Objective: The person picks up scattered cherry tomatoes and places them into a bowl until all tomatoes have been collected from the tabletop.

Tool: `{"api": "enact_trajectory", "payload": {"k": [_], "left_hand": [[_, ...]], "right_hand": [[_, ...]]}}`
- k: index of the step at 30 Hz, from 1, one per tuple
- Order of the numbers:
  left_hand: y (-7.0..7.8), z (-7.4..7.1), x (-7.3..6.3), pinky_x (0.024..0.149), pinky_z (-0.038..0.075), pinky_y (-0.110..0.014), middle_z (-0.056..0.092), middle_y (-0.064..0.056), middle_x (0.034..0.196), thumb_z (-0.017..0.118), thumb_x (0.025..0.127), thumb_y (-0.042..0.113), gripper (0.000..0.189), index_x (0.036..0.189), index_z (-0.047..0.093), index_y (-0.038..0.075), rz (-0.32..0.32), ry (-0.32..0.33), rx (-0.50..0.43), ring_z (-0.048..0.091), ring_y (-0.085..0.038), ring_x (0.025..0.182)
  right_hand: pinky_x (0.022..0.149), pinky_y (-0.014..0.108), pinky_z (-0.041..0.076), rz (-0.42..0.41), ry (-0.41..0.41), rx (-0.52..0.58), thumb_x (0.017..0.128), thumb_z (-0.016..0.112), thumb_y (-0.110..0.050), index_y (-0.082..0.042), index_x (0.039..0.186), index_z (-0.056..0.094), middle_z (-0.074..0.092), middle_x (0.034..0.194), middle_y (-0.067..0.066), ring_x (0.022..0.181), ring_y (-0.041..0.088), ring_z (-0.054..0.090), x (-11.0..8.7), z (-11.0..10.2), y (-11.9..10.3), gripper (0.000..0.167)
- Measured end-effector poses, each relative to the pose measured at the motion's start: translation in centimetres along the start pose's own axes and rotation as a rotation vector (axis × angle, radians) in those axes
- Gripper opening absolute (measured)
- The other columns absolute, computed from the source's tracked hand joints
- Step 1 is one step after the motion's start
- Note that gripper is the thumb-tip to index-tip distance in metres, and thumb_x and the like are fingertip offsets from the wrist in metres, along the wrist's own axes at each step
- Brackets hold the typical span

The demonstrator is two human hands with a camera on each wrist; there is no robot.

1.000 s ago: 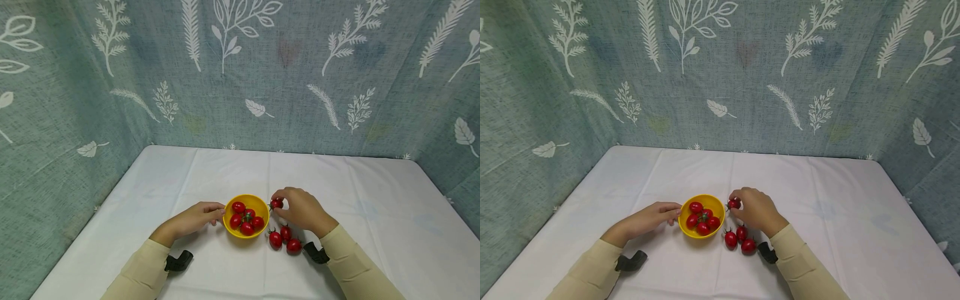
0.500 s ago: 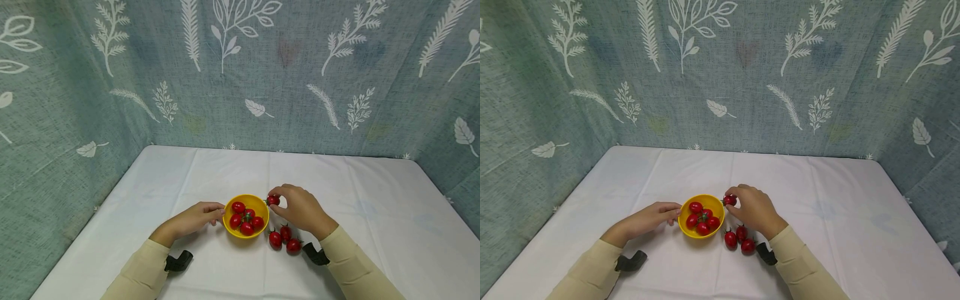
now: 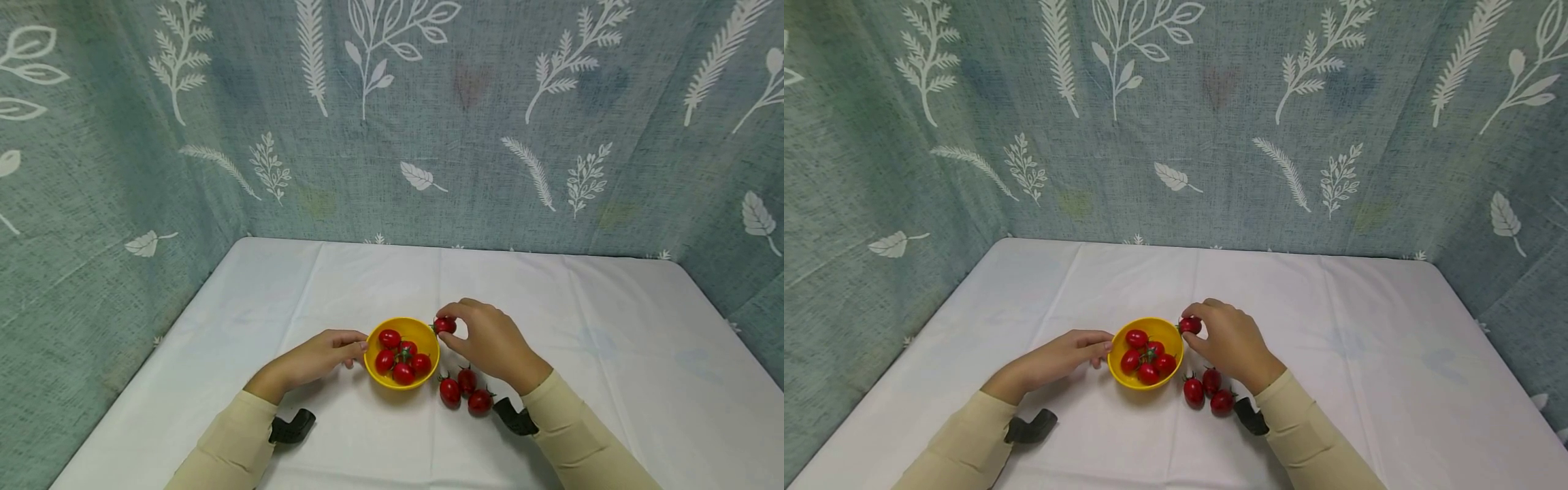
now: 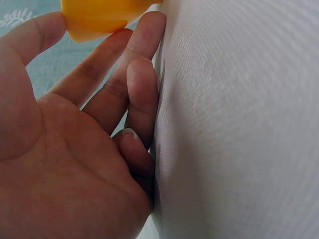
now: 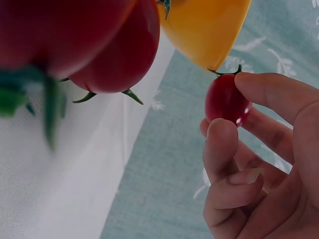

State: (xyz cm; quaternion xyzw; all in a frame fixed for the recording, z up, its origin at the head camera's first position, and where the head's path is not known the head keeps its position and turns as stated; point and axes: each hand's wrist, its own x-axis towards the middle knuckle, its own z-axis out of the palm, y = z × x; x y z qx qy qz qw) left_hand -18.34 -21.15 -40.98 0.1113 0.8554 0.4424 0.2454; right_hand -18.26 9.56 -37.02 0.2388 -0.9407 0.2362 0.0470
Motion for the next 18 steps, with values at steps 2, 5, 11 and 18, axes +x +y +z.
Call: {"api": "enact_trajectory", "payload": {"k": [2, 5, 11, 18], "left_hand": [[0.0, 0.0, 0.0, 0.074, 0.037, -0.034, 0.071, 0.0, 0.104, 0.051, 0.102, 0.048, 0.043, 0.13, 0.064, 0.019, -0.001, 0.0, -0.001, 0.054, -0.021, 0.097], [0.0, 0.0, 0.0, 0.074, 0.036, -0.034, 0.071, 0.0, 0.104, 0.051, 0.101, 0.048, 0.043, 0.131, 0.064, 0.019, -0.004, 0.001, -0.002, 0.054, -0.021, 0.097], [0.0, 0.0, 0.1, 0.077, 0.037, -0.035, 0.07, 0.0, 0.105, 0.051, 0.101, 0.049, 0.045, 0.132, 0.063, 0.019, -0.006, 0.005, 0.005, 0.054, -0.02, 0.097], [-0.1, 0.0, 0.1, 0.079, 0.037, -0.035, 0.07, 0.0, 0.104, 0.051, 0.101, 0.049, 0.044, 0.131, 0.064, 0.019, -0.006, 0.003, 0.008, 0.055, -0.02, 0.097]], "right_hand": [[0.081, 0.036, 0.058, -0.008, 0.006, -0.001, 0.085, 0.081, -0.022, -0.016, 0.113, 0.072, 0.071, 0.104, -0.001, 0.095, 0.021, 0.068, 0.0, 0.0, -0.1, 0.03], [0.082, 0.036, 0.058, -0.013, 0.01, 0.001, 0.085, 0.081, -0.023, -0.016, 0.112, 0.072, 0.071, 0.104, -0.001, 0.096, 0.021, 0.068, 0.0, 0.0, -0.2, 0.03], [0.083, 0.037, 0.057, -0.002, -0.007, 0.019, 0.085, 0.081, -0.025, -0.017, 0.114, 0.072, 0.071, 0.106, -0.002, 0.098, 0.021, 0.068, -0.1, 0.1, -0.6, 0.03], [0.086, 0.039, 0.057, -0.006, -0.003, 0.04, 0.085, 0.081, -0.026, -0.018, 0.115, 0.072, 0.071, 0.107, -0.003, 0.101, 0.022, 0.069, -0.2, 0.6, -1.2, 0.032]]}}
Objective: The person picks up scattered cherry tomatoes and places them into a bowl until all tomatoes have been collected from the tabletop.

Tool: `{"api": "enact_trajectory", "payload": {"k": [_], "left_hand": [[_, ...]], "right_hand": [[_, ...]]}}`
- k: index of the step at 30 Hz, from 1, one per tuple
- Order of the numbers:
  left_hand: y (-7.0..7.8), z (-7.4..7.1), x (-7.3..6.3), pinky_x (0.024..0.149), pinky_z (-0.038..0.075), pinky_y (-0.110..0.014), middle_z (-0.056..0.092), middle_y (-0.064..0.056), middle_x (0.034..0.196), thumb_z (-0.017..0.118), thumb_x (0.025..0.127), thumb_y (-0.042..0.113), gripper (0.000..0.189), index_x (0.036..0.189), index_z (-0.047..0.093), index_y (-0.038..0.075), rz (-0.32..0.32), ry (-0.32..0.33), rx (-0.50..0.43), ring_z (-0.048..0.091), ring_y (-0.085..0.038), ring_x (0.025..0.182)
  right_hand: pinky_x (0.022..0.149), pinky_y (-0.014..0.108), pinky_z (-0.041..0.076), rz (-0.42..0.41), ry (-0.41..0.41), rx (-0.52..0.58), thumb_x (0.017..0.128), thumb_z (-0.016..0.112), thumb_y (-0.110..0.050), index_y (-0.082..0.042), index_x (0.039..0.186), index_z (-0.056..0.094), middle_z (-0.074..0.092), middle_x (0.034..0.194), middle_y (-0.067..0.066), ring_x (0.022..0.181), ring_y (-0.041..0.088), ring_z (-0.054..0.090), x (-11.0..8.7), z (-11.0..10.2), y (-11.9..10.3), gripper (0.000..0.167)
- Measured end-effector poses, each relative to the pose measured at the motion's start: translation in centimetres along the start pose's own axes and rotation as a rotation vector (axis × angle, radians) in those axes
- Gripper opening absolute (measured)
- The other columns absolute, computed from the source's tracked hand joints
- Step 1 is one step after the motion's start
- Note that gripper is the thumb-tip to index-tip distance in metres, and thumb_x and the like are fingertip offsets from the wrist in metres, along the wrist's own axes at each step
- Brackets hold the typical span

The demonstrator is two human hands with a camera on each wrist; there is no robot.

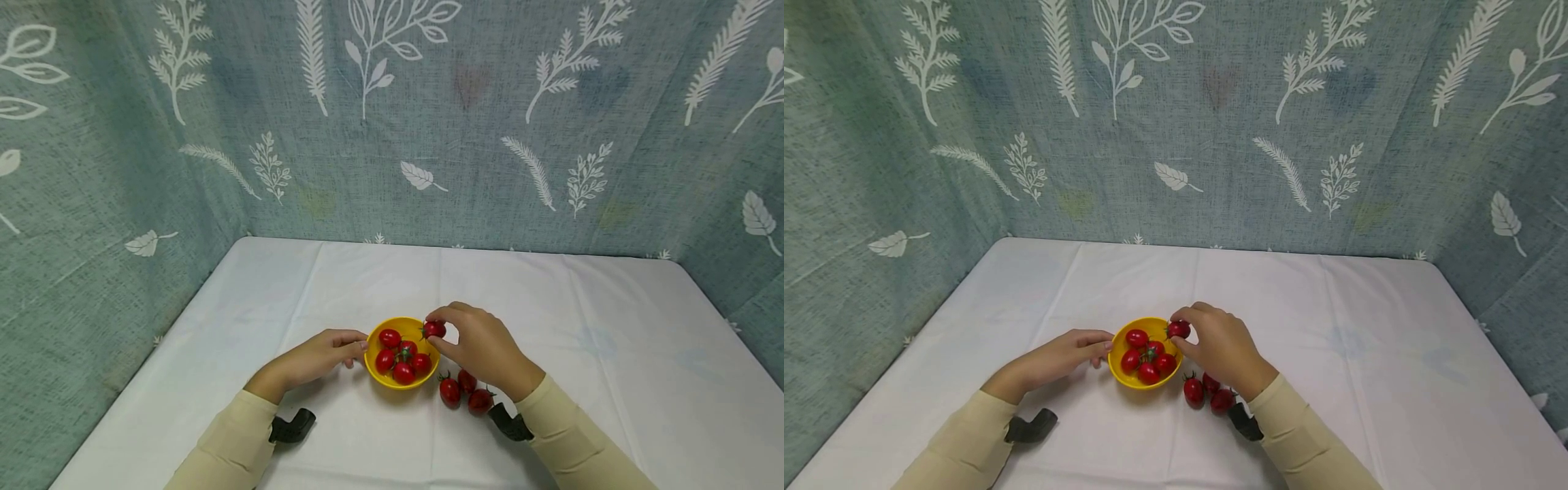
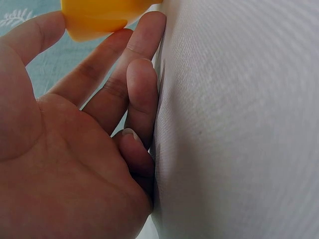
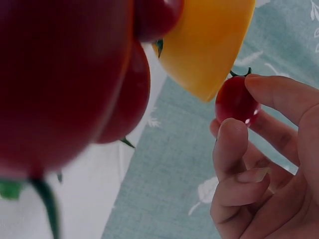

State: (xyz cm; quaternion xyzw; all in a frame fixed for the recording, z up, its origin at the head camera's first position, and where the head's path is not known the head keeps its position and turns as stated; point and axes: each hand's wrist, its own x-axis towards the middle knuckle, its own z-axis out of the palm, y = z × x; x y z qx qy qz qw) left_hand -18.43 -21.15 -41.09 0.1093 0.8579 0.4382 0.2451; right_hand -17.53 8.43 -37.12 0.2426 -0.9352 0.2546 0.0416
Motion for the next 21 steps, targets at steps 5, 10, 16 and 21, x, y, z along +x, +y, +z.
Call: {"api": "enact_trajectory", "payload": {"k": [5, 10, 16, 21], "left_hand": [[0.0, 0.0, 0.0, 0.08, 0.037, -0.036, 0.071, 0.001, 0.105, 0.05, 0.102, 0.049, 0.045, 0.131, 0.063, 0.019, 0.0, -0.001, 0.005, 0.055, -0.02, 0.098], [0.1, 0.0, -0.1, 0.081, 0.037, -0.036, 0.071, 0.001, 0.105, 0.05, 0.102, 0.049, 0.044, 0.131, 0.064, 0.019, 0.007, -0.002, 0.012, 0.056, -0.02, 0.098], [0.0, 0.0, 0.0, 0.081, 0.037, -0.036, 0.071, 0.001, 0.104, 0.05, 0.102, 0.049, 0.043, 0.13, 0.064, 0.019, 0.01, -0.001, 0.018, 0.056, -0.02, 0.097], [0.1, 0.0, 0.0, 0.081, 0.038, -0.036, 0.071, 0.001, 0.105, 0.049, 0.102, 0.049, 0.044, 0.131, 0.064, 0.019, 0.011, -0.001, 0.025, 0.056, -0.02, 0.097]], "right_hand": [[0.089, 0.039, 0.056, -0.009, -0.015, 0.029, 0.086, 0.08, -0.026, -0.019, 0.116, 0.071, 0.071, 0.108, -0.004, 0.104, 0.02, 0.069, -0.1, 0.5, -0.4, 0.032], [0.09, 0.039, 0.056, -0.053, -0.038, 0.039, 0.087, 0.078, -0.026, -0.018, 0.118, 0.071, 0.071, 0.111, -0.003, 0.105, 0.018, 0.068, -0.1, 0.9, -0.7, 0.033], [0.087, 0.038, 0.056, -0.073, -0.064, 0.029, 0.088, 0.078, -0.028, -0.017, 0.119, 0.071, 0.071, 0.11, -0.003, 0.1, 0.016, 0.068, -0.1, 1.2, -0.9, 0.033], [0.086, 0.038, 0.056, -0.065, -0.091, 0.038, 0.089, 0.077, -0.028, -0.017, 0.12, 0.071, 0.072, 0.111, -0.003, 0.099, 0.016, 0.067, -0.1, 1.4, -1.0, 0.034]]}}
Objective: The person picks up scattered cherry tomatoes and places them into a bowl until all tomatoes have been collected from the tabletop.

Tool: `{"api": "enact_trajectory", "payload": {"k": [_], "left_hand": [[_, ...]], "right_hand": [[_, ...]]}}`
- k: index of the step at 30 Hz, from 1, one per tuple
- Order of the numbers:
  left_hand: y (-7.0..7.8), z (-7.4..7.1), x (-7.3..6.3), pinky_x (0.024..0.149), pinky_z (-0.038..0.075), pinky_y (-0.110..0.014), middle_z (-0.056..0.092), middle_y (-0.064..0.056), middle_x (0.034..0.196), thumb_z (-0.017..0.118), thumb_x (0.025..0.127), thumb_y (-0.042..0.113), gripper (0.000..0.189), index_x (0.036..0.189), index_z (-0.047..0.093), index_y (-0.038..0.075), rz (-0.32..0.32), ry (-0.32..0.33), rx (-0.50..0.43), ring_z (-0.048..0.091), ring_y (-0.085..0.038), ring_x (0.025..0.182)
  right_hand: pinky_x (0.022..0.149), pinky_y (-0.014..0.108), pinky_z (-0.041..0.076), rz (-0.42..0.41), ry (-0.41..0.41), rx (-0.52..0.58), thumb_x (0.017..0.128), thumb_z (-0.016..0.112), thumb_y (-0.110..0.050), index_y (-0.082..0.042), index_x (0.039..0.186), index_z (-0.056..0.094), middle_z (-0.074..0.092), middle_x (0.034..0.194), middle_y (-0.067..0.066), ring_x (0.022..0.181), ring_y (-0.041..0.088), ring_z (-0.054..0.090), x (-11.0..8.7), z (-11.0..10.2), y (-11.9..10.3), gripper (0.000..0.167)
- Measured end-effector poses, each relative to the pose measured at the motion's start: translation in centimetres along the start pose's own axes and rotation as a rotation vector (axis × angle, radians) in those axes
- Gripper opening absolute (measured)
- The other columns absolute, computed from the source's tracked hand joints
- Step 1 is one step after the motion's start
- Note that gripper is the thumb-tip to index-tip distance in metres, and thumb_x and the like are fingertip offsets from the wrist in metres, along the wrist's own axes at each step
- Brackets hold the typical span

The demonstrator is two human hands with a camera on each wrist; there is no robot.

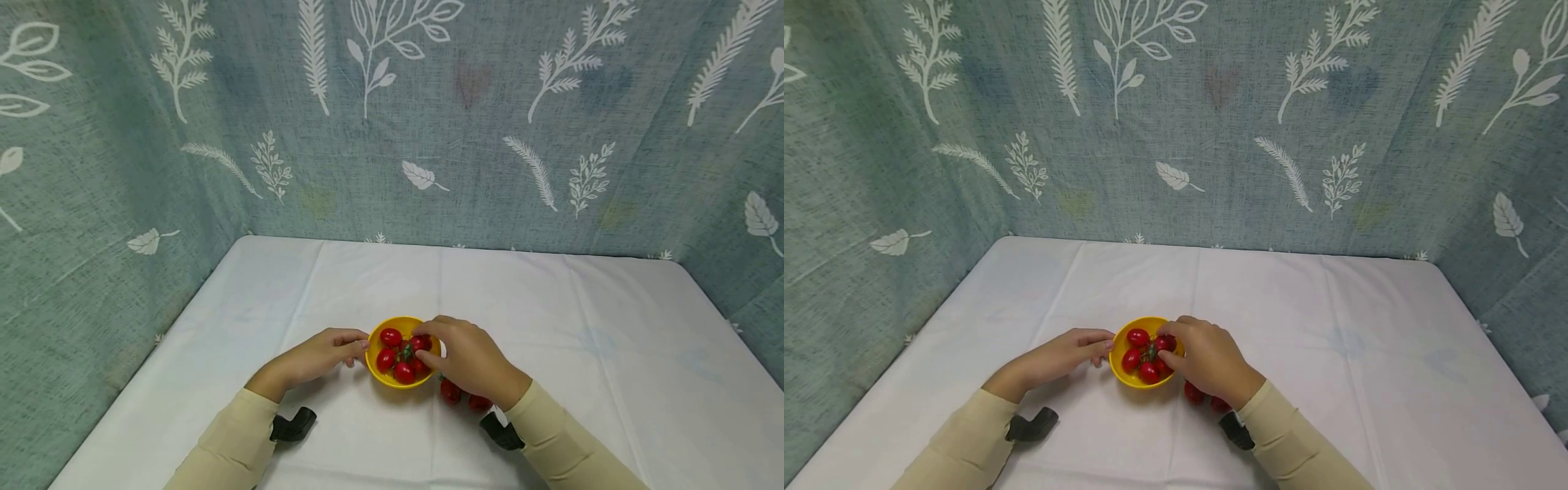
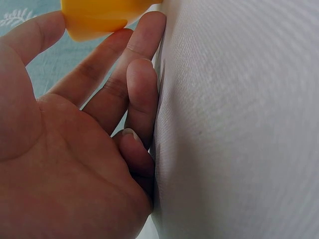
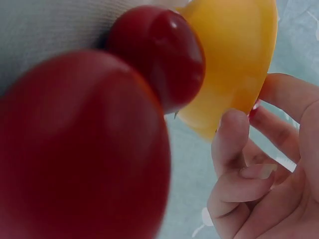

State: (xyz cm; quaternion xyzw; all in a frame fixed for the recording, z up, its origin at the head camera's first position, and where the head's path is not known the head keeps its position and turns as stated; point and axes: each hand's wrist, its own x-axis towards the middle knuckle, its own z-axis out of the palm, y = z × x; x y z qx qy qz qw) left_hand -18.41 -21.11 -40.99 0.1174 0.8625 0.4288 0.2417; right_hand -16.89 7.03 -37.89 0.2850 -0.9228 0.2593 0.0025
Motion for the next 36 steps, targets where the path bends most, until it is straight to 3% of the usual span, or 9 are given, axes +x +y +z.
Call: {"api": "enact_trajectory", "payload": {"k": [20, 36], "left_hand": [[0.16, 0.02, 0.05, 0.08, 0.037, -0.036, 0.071, 0.002, 0.105, 0.049, 0.102, 0.051, 0.046, 0.132, 0.063, 0.02, -0.016, 0.002, 0.005, 0.055, -0.019, 0.098], [0.05, 0.09, 0.0, 0.081, 0.038, -0.036, 0.071, 0.002, 0.106, 0.049, 0.102, 0.051, 0.046, 0.132, 0.063, 0.019, -0.016, 0.001, 0.001, 0.055, -0.019, 0.097]], "right_hand": [[0.089, 0.043, 0.055, 0.015, -0.067, -0.014, 0.09, 0.075, -0.029, -0.016, 0.12, 0.071, 0.073, 0.114, 0.0, 0.102, 0.02, 0.068, 0.16, 0.48, 0.08, 0.033], [0.089, 0.042, 0.056, -0.013, 0.013, -0.025, 0.088, 0.077, -0.026, -0.017, 0.119, 0.072, 0.073, 0.115, 0.002, 0.105, 0.021, 0.069, -0.25, -0.19, 0.18, 0.033]]}}
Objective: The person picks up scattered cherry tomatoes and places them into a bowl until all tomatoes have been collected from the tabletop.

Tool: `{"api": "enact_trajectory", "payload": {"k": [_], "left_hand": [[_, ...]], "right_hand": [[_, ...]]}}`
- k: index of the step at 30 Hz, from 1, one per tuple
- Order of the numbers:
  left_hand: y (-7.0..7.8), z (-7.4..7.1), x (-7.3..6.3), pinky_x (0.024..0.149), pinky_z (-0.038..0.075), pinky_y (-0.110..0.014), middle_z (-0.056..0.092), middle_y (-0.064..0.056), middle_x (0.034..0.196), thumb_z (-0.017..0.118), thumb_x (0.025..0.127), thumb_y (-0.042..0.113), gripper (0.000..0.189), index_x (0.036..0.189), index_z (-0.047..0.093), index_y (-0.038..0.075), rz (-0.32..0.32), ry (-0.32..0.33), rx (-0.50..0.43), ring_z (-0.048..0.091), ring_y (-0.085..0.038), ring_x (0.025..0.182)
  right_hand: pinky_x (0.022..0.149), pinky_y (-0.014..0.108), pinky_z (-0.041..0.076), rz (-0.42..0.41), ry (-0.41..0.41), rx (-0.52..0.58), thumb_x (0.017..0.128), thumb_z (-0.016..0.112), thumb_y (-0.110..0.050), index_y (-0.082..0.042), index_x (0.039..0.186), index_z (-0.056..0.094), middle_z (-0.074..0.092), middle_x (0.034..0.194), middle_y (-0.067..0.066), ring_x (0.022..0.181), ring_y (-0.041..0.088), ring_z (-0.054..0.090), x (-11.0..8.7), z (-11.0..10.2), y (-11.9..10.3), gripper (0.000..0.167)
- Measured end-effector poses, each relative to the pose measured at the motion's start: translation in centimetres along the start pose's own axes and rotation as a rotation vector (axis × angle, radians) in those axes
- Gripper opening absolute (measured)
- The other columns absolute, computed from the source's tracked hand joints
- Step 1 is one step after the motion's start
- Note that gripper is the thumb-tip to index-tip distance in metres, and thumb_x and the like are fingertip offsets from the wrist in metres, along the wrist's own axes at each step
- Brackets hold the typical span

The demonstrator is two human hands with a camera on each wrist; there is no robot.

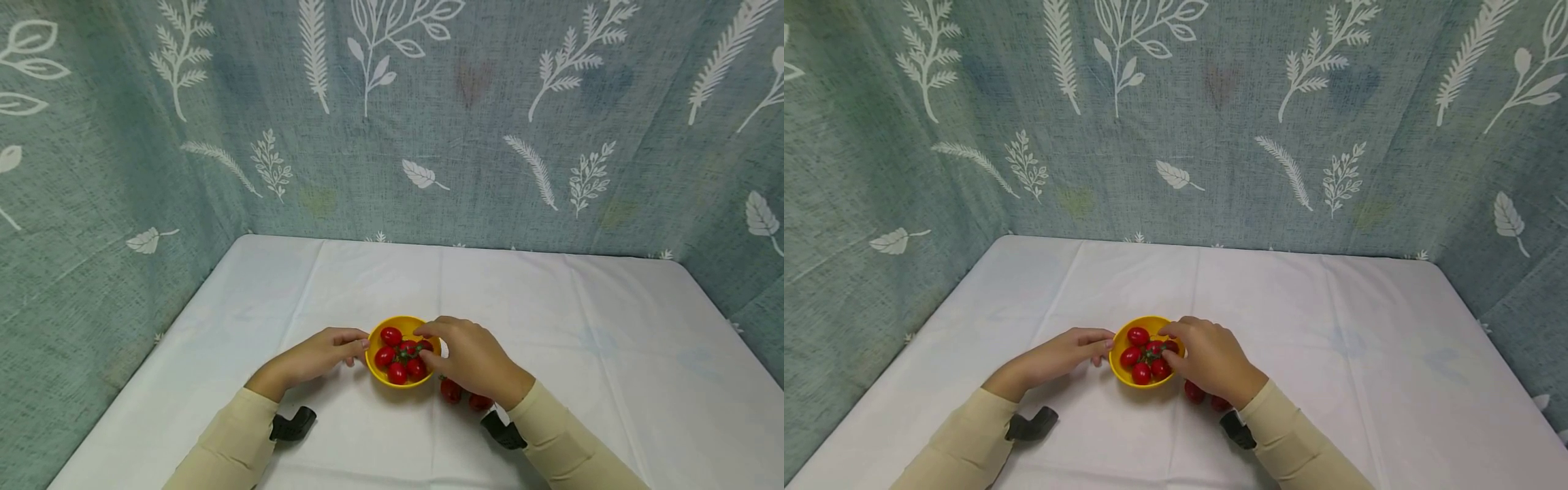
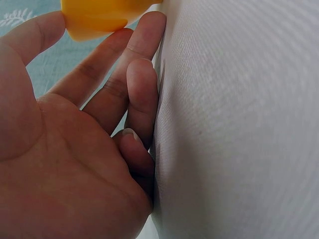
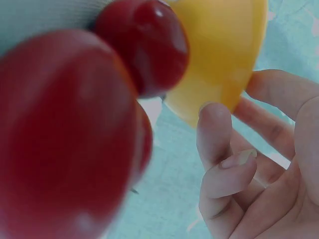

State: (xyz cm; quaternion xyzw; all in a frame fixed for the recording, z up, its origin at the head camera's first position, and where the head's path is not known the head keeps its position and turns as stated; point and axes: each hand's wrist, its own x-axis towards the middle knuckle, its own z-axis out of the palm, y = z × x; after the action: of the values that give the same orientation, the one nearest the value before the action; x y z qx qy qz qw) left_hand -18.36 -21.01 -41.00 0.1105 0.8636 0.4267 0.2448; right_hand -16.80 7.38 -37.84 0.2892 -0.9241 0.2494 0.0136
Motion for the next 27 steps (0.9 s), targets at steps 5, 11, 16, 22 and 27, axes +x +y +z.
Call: {"api": "enact_trajectory", "payload": {"k": [5, 11, 16, 22, 27], "left_hand": [[0.0, 0.1, 0.2, 0.08, 0.038, -0.035, 0.071, 0.0, 0.105, 0.05, 0.102, 0.049, 0.044, 0.13, 0.064, 0.019, 0.008, -0.007, -0.016, 0.055, -0.02, 0.097], [-0.3, 0.2, 0.5, 0.08, 0.037, -0.035, 0.071, 0.001, 0.104, 0.05, 0.101, 0.051, 0.045, 0.13, 0.064, 0.021, 0.0, -0.012, -0.028, 0.055, -0.02, 0.097], [-0.3, 0.2, 0.4, 0.076, 0.037, -0.035, 0.071, 0.002, 0.103, 0.052, 0.1, 0.053, 0.044, 0.128, 0.065, 0.023, -0.021, -0.001, -0.033, 0.055, -0.021, 0.097], [-0.3, 0.1, 0.4, 0.072, 0.037, -0.034, 0.071, 0.001, 0.103, 0.052, 0.1, 0.053, 0.044, 0.128, 0.065, 0.022, -0.018, -0.003, -0.038, 0.054, -0.022, 0.096], [-0.4, 0.0, 0.3, 0.07, 0.036, -0.033, 0.07, 0.001, 0.104, 0.052, 0.1, 0.053, 0.045, 0.129, 0.065, 0.022, -0.017, -0.005, -0.039, 0.054, -0.022, 0.095]], "right_hand": [[0.089, 0.04, 0.056, 0.015, 0.019, 0.003, 0.089, 0.077, -0.025, -0.016, 0.12, 0.072, 0.073, 0.114, 0.0, 0.106, 0.022, 0.069, -0.5, -0.9, 0.2, 0.034], [0.077, 0.032, 0.055, 0.027, 0.038, -0.026, 0.088, 0.077, -0.023, -0.018, 0.119, 0.072, 0.072, 0.108, -0.003, 0.091, 0.018, 0.067, -1.4, -2.1, 0.5, 0.032], [0.073, 0.031, 0.053, 0.058, 0.03, -0.055, 0.087, 0.078, -0.022, -0.021, 0.117, 0.072, 0.072, 0.107, -0.005, 0.083, 0.013, 0.065, -2.6, -2.7, 0.9, 0.031], [0.076, 0.034, 0.055, 0.037, 0.026, -0.083, 0.087, 0.078, -0.022, -0.018, 0.114, 0.073, 0.073, 0.105, -0.005, 0.09, 0.015, 0.068, -3.9, -2.6, 1.7, 0.028], [0.075, 0.033, 0.055, 0.072, 0.001, -0.095, 0.086, 0.078, -0.026, -0.019, 0.112, 0.073, 0.072, 0.1, -0.008, 0.087, 0.012, 0.067, -4.8, -2.3, 2.3, 0.028]]}}
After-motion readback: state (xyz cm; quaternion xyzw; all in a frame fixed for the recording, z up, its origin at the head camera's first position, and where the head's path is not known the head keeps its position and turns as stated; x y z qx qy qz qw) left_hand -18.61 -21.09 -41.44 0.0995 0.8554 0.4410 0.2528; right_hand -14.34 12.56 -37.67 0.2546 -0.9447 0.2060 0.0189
